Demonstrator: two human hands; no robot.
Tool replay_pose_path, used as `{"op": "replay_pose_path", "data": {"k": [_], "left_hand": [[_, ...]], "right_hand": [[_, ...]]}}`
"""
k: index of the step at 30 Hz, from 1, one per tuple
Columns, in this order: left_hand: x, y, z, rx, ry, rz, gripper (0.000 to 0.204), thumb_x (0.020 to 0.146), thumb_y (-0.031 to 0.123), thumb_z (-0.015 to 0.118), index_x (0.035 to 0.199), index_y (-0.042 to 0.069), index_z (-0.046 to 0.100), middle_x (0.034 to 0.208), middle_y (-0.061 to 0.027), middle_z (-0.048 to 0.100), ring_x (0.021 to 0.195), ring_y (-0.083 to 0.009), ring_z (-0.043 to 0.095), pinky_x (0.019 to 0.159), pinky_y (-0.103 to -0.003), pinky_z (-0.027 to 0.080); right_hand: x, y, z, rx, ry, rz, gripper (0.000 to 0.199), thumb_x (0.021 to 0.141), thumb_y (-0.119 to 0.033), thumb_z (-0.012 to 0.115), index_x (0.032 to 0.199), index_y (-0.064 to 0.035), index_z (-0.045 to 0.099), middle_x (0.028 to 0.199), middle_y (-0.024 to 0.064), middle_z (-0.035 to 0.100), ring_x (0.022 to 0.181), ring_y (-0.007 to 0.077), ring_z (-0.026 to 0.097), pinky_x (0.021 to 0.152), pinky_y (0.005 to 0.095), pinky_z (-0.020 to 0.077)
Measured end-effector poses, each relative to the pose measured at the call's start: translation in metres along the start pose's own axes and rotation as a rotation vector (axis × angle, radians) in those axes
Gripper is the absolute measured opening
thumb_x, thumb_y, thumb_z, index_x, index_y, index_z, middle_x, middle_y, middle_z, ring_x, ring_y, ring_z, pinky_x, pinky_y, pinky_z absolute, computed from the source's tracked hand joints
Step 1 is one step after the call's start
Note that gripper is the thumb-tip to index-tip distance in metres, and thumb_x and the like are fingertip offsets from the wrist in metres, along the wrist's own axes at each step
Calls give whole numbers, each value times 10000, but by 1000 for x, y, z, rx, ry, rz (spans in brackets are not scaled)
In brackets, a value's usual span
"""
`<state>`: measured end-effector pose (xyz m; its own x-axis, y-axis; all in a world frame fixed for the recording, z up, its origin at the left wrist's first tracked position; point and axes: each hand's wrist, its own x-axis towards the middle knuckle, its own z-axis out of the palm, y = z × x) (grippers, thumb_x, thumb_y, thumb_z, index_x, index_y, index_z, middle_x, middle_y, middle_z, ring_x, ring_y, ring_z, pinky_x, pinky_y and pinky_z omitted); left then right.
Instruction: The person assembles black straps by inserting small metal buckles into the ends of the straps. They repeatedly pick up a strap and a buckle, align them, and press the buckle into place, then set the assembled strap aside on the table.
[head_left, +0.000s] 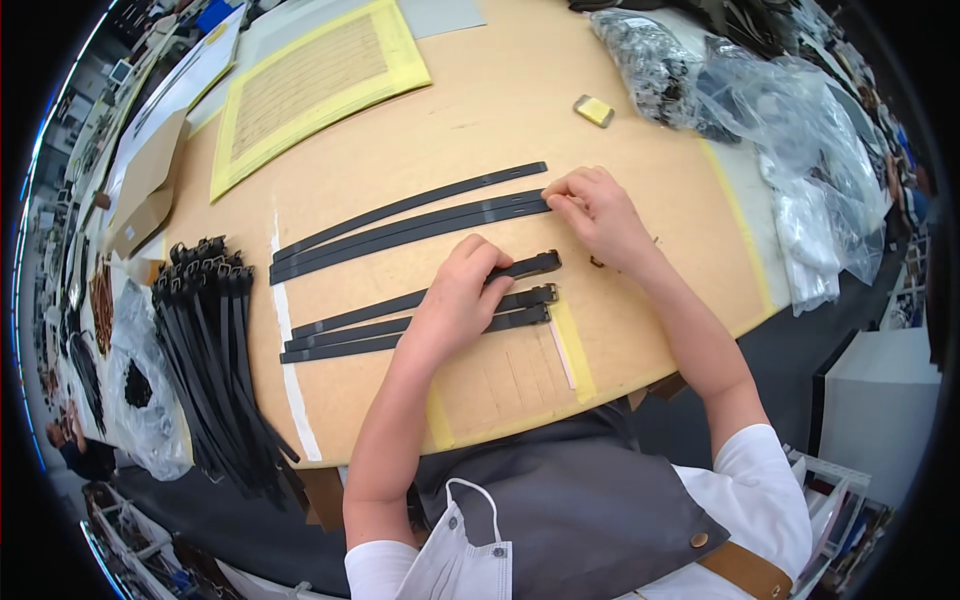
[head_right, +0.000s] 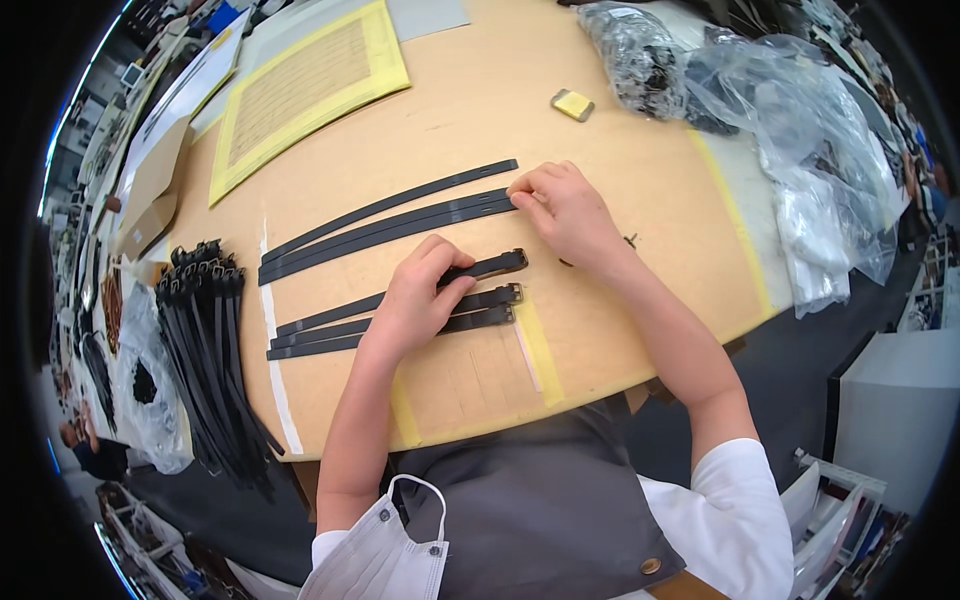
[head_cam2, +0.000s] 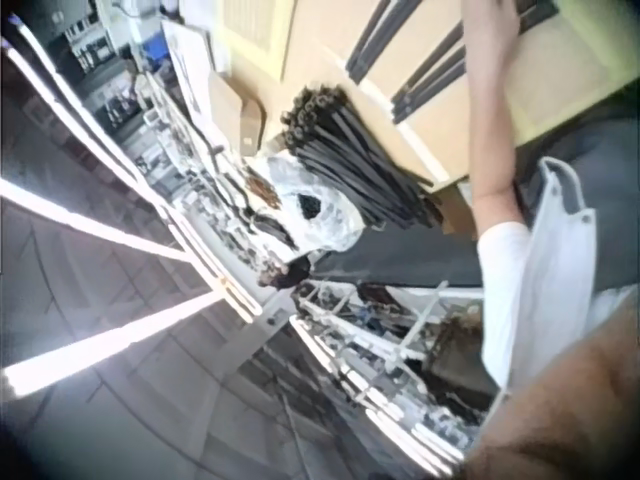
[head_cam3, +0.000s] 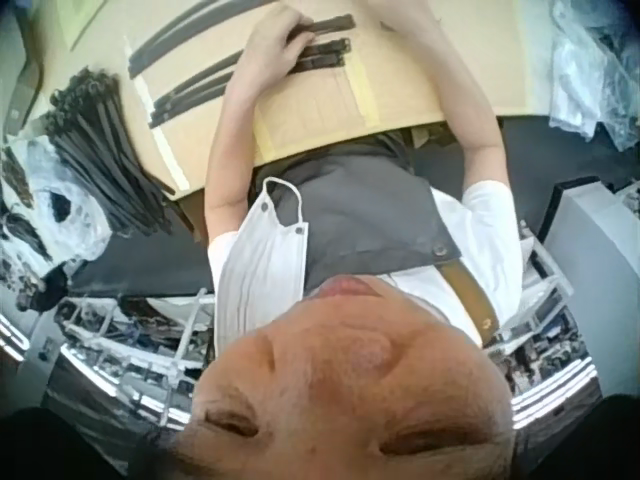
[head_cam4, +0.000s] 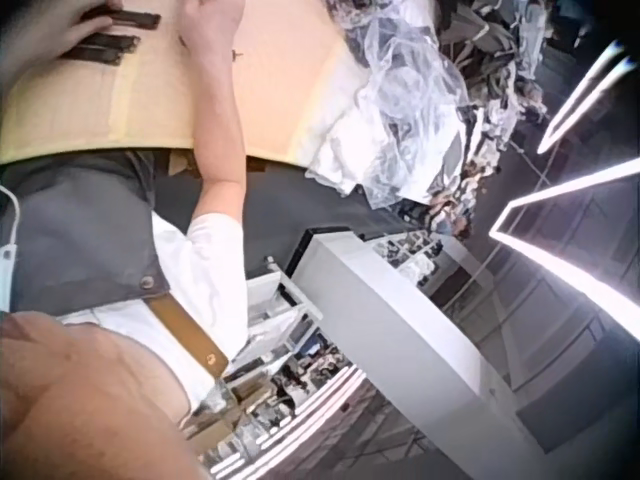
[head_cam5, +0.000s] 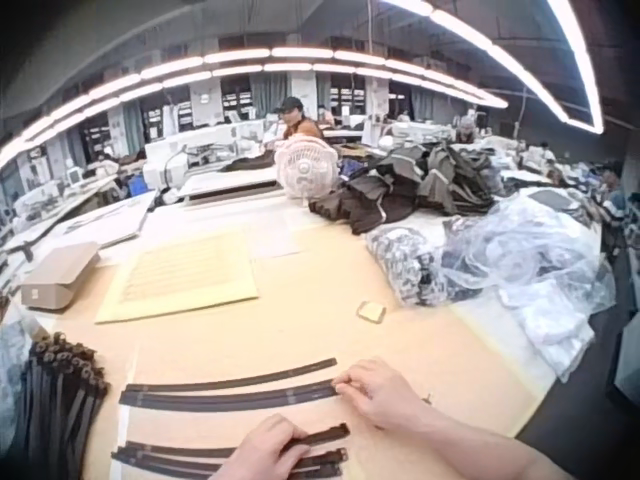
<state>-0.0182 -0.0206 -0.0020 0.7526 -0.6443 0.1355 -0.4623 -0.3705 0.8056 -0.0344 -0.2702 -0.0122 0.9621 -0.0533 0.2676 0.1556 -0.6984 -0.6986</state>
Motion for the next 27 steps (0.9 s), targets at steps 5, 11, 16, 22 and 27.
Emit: {"op": "replay_pose_path", "data": {"k": [5,11,16,22,27], "left_hand": [[-2,2,0,113,-40,17,140,899,48,745,982,-11,650,994,-110,606,961,-277,603,778,-365,509],[9,-13,0,340,229,191,171,884,39,742,1039,7,676,1076,-111,624,1052,-297,568,933,-404,483],[11,-20,-1,286,64,70,165,886,52,744,1033,32,672,1017,-86,608,1062,-293,561,938,-413,457],[13,-18,-6,154,11,77,134,910,41,735,1010,10,652,921,-97,641,847,-240,628,696,-341,514],[11,-15,-11,-80,59,-30,223,938,40,721,1159,27,689,1018,-94,729,861,-197,695,743,-299,550]], "right_hand": [[-7,-7,3,-148,-81,-59,140,917,-154,749,970,-33,704,967,85,657,982,255,606,856,374,521],[-12,-20,3,-57,-234,15,172,878,-140,787,950,-35,673,940,88,627,977,255,607,847,372,522],[-17,-22,-1,-64,-327,29,185,866,-163,788,954,-53,667,954,89,658,1009,260,620,879,383,518],[-15,-20,-6,160,-288,82,142,907,-131,762,993,-36,699,902,71,698,790,194,633,731,336,514],[-1,2,-74,118,-107,197,134,929,-101,731,1056,-61,748,908,15,710,768,122,611,724,286,504]]}}
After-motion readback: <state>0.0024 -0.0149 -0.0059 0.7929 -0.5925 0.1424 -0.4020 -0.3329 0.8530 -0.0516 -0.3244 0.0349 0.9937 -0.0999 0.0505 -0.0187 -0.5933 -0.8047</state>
